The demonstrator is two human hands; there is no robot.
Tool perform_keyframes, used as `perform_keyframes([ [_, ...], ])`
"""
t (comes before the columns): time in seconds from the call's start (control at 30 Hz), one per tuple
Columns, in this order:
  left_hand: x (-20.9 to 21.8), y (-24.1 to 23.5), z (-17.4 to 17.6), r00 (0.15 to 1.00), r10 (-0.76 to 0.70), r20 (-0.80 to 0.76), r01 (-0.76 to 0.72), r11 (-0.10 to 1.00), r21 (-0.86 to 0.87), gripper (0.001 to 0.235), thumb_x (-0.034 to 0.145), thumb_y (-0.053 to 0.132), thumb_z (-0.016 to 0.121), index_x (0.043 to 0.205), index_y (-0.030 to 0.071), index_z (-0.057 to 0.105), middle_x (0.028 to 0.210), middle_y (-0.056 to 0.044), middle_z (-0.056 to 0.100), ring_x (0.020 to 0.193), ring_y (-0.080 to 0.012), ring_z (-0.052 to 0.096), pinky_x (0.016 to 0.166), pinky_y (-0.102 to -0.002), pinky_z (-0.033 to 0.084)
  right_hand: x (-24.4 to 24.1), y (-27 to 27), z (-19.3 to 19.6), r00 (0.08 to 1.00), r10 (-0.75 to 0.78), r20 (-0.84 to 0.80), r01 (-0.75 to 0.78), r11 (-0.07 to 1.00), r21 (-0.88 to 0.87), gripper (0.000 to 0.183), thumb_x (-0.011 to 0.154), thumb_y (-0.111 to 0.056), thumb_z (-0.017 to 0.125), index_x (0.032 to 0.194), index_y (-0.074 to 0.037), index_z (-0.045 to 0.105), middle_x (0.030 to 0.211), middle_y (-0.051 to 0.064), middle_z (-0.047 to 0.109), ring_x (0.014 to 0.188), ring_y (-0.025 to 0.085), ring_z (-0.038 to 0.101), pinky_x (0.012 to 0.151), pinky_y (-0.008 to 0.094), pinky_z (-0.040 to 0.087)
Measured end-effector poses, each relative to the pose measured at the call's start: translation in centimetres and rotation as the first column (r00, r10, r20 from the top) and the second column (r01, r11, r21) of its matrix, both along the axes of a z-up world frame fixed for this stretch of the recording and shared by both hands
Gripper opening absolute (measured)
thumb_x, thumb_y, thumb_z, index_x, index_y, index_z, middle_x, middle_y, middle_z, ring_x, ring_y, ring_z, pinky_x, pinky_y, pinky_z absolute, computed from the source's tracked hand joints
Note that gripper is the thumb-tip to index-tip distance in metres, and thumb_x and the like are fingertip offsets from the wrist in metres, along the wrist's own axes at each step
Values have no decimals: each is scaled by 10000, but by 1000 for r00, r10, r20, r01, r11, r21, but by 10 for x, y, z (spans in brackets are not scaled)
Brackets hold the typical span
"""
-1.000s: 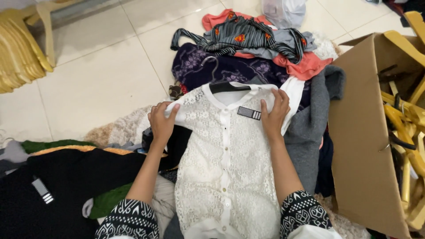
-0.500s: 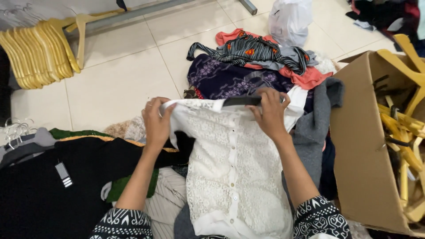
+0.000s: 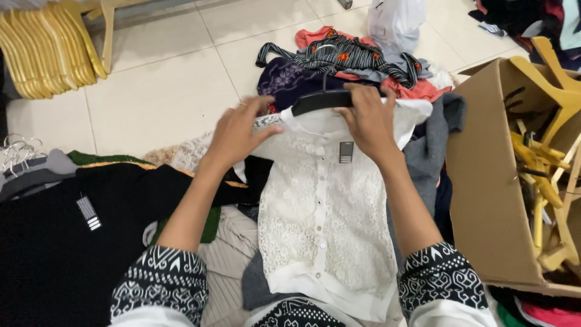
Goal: The person buttons a white cardigan, places it on a hanger, and sets it aside. They then button a gray cardigan, place it on a hanger, and set it aside. Finally, they place a dark blue patterned cardigan on a hanger.
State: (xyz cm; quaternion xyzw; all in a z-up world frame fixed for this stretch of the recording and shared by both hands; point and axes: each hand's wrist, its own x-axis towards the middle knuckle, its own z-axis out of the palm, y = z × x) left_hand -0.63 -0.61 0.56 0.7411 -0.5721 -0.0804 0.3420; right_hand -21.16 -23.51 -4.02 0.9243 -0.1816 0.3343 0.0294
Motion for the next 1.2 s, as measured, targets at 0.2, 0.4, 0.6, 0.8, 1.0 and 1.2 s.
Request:
perform_keyframes([
  [0.2, 16, 1, -31, 994, 112, 15, -112, 993, -32, 313, 970, 426, 688, 1176, 192, 711, 1149, -95, 746, 1077, -373, 700, 917, -525, 509, -10, 23, 19, 917, -194, 347, 235, 969, -80, 684, 779, -273, 971, 1289, -80, 558, 1321, 144, 555, 1220, 353, 536, 1044, 483, 356],
  [0.4, 17, 26, -19, 986, 150, -68, -152, 988, -18, 335, 970, 477, 697, 1235, 274, 720, 1147, -60, 755, 1098, -343, 700, 910, -492, 522, -11, 3, -33, 891, -346, 294, 280, 928, 244, 470, 849, -433, 887, 973, -164, 523, 848, 16, 590, 760, 322, 666, 684, 462, 484],
  [0.6, 21, 36, -25, 986, 135, -95, -140, 989, -44, 311, 1007, 448, 670, 1242, 258, 743, 1042, -61, 767, 1008, -333, 720, 845, -455, 534, 7, 3, -34, 856, -442, 267, 287, 837, 466, 311, 887, -435, 835, 813, -207, 636, 633, -64, 647, 647, 213, 702, 632, 368, 534],
  [0.8, 21, 41, -19, 979, 160, 124, -147, 984, -103, 265, 1027, 412, 663, 1210, 254, 774, 861, -65, 734, 811, -314, 717, 732, -424, 540, -4, -21, -36, 826, -441, 352, 210, 820, 533, 188, 954, -283, 619, 867, -116, 617, 708, 160, 627, 745, 416, 661, 726, 515, 490],
  [1.0, 24, 38, -25, 966, 143, 217, -111, 981, -157, 260, 1029, 435, 654, 1216, 293, 766, 819, -23, 701, 775, -279, 713, 674, -392, 539, -1, -6, -13, 859, -170, 482, -32, 923, 383, 200, 985, -179, 624, 838, -66, 550, 804, 137, 543, 844, 372, 609, 811, 435, 481],
  [1.2, 19, 44, -3, 941, 116, 319, -82, 989, -119, 242, 1010, 419, 675, 1178, 285, 785, 801, -24, 721, 754, -275, 720, 672, -383, 552, -19, -37, -16, 810, -197, 552, 8, 946, 325, 167, 1040, -164, 588, 916, -57, 553, 859, 120, 472, 852, 309, 541, 842, 396, 436],
])
